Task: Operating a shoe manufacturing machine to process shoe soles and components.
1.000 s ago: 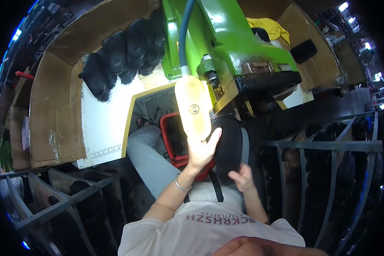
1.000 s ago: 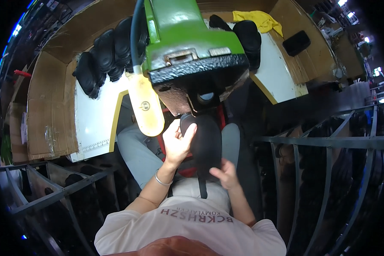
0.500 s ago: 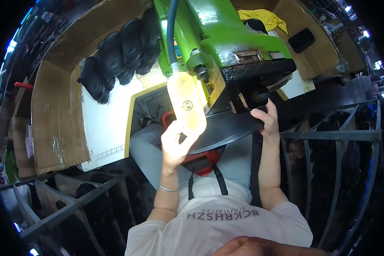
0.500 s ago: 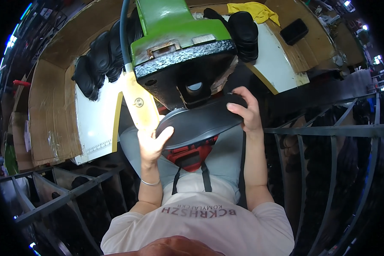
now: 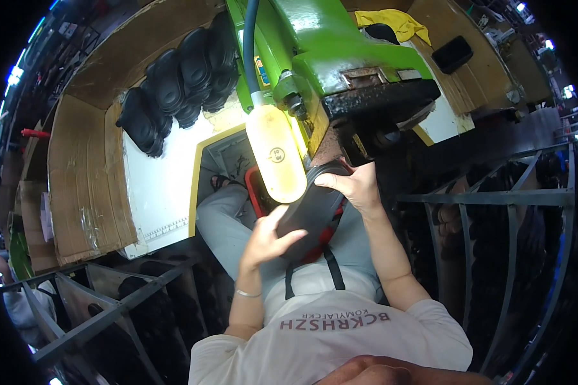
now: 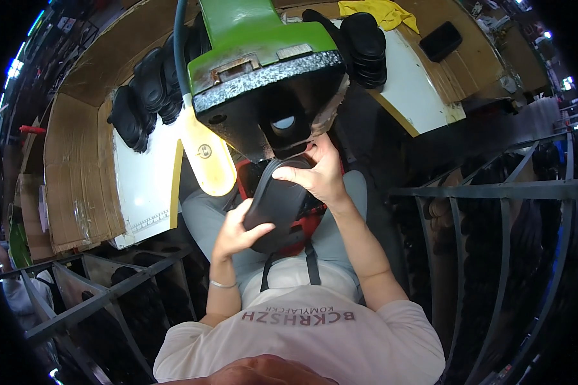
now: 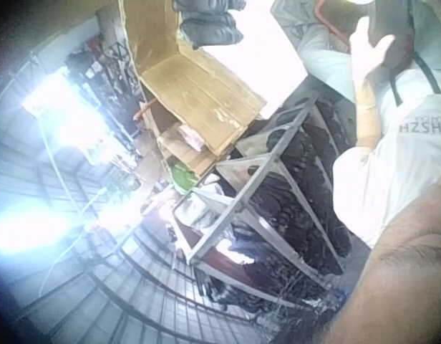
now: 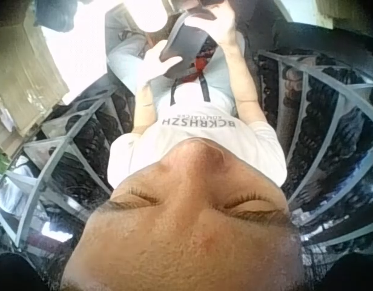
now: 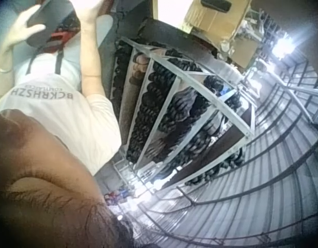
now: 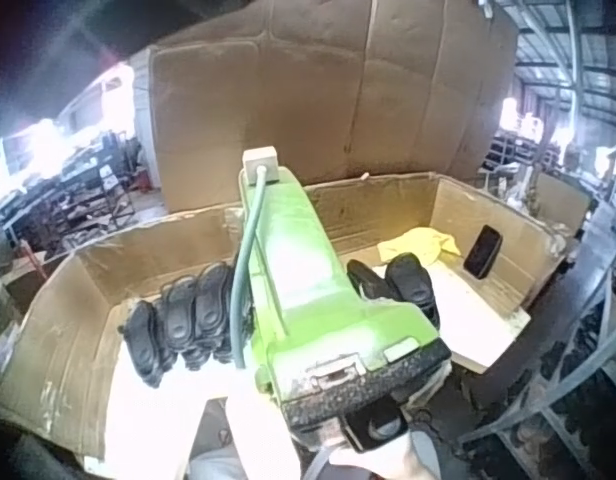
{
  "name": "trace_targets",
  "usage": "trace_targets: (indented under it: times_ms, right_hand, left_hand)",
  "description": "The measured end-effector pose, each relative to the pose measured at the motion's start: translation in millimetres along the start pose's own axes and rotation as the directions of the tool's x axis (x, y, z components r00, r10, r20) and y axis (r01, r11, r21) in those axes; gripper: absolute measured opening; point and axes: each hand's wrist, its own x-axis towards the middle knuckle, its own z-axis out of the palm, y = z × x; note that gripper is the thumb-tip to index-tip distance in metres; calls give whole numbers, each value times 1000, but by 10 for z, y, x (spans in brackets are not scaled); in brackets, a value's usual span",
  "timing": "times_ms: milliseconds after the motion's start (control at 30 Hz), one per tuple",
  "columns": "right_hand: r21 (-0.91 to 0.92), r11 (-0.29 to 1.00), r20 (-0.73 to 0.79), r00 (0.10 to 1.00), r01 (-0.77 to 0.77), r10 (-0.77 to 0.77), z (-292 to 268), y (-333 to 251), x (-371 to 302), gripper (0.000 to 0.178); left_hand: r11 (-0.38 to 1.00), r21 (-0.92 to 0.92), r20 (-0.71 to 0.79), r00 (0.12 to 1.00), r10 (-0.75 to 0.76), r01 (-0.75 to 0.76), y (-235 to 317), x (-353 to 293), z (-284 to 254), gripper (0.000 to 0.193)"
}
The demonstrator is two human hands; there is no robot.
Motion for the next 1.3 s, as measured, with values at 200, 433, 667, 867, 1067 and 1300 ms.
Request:
trace_targets:
  times_ms: [200, 433, 667, 867, 1067, 1300]
  right_hand:
    - [-275, 961, -307, 946, 16, -104, -19, 187, -394, 57]
    - [215, 866, -178, 853, -452, 490, -263, 526, -1637, 39]
    - [59, 997, -593, 801, -59, 82, -917, 22, -1136, 29]
    - [-22, 1000, -562, 827, 17, -26, -936, -247, -355, 27]
    - [-137, 986, -395, 907, 98, -145, -342, -52, -94, 24]
    - [-137, 990, -235, 969, 44, -76, 216, 251, -234, 25]
  left_hand:
    - [974, -213, -292, 956, 14, -79, 251, 574, 384, 27]
    - [933, -348, -346, 938, -34, -95, 295, 627, 526, 20]
    - [861, -473, -414, 910, -29, -188, 366, 645, 570, 24]
    - [918, -366, -383, 924, 4, -156, 302, 606, 355, 27]
    - [934, -340, -504, 859, -84, -108, 184, 157, -193, 38]
    - [902, -415, -546, 825, -143, -119, -337, -617, -471, 25]
